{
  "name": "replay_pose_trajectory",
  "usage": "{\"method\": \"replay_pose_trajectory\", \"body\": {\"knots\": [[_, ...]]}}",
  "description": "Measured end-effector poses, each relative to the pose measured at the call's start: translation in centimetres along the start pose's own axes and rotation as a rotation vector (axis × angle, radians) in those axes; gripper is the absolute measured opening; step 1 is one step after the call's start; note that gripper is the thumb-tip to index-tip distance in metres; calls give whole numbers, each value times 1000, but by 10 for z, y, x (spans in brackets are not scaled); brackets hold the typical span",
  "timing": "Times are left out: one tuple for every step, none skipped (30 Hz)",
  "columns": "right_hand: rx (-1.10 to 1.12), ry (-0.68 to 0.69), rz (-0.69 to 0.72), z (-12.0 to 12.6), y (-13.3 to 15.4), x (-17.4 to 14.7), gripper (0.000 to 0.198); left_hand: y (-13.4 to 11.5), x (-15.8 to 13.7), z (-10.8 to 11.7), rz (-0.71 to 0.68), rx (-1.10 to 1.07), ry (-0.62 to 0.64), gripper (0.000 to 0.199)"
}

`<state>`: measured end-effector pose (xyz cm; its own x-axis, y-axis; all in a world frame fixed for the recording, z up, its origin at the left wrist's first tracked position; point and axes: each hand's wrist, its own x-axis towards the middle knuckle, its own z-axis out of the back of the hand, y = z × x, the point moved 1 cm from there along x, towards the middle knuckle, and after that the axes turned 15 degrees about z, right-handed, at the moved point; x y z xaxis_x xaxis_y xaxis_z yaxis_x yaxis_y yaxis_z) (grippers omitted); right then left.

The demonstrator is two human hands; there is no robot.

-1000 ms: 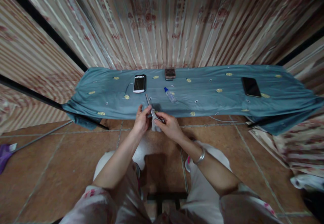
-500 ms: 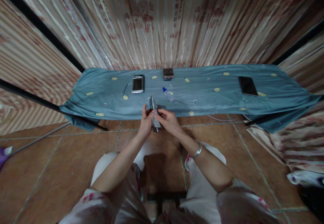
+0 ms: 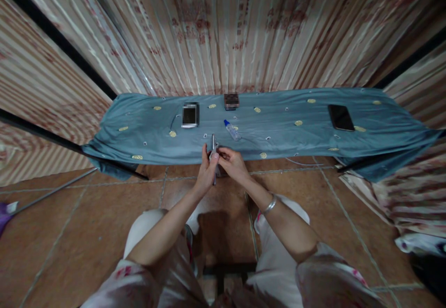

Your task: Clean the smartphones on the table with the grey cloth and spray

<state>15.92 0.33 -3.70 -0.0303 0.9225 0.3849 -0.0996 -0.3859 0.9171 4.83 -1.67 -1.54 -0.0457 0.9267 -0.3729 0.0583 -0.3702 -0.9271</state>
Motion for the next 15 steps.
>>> {"method": "replay_pose_trajectory", "body": {"knots": [[12,-11,-11,0,-2,0,20,1,0,0,-16,53,15,72],[23,-23,-23,0,-4,1,21,3,1,0,-31,104,31,74],[33,-35,-36,0,-5,2,22,5,1,0,-43,146,44,75],[42,-44,-49,1,-5,2,24,7,2,-1,-57,175,54,78],[51,-50,-61,1,-5,3,25,9,2,-1,-72,194,63,80],[61,-54,-72,2,-5,4,26,11,2,-1,-87,206,75,83],[69,-59,-82,3,-4,5,27,13,3,-1,-102,215,90,86],[76,-66,-88,5,-3,6,27,15,3,-1,-117,220,104,87],[80,-75,-91,6,-3,7,28,17,3,-2,-129,224,121,88],[78,-86,-90,7,-3,8,28,19,3,-2,-136,221,135,88],[68,-100,-84,8,-3,9,29,20,4,-3,-136,210,142,87],[49,-112,-73,8,-4,9,30,20,4,-3,-128,193,139,86],[24,-120,-57,8,-4,9,30,19,4,-3,-106,173,132,85],[-5,-121,-36,8,-5,9,31,17,4,-2,-70,152,120,83],[-37,-114,-7,7,-5,8,31,15,4,-1,-30,132,103,81]]}}
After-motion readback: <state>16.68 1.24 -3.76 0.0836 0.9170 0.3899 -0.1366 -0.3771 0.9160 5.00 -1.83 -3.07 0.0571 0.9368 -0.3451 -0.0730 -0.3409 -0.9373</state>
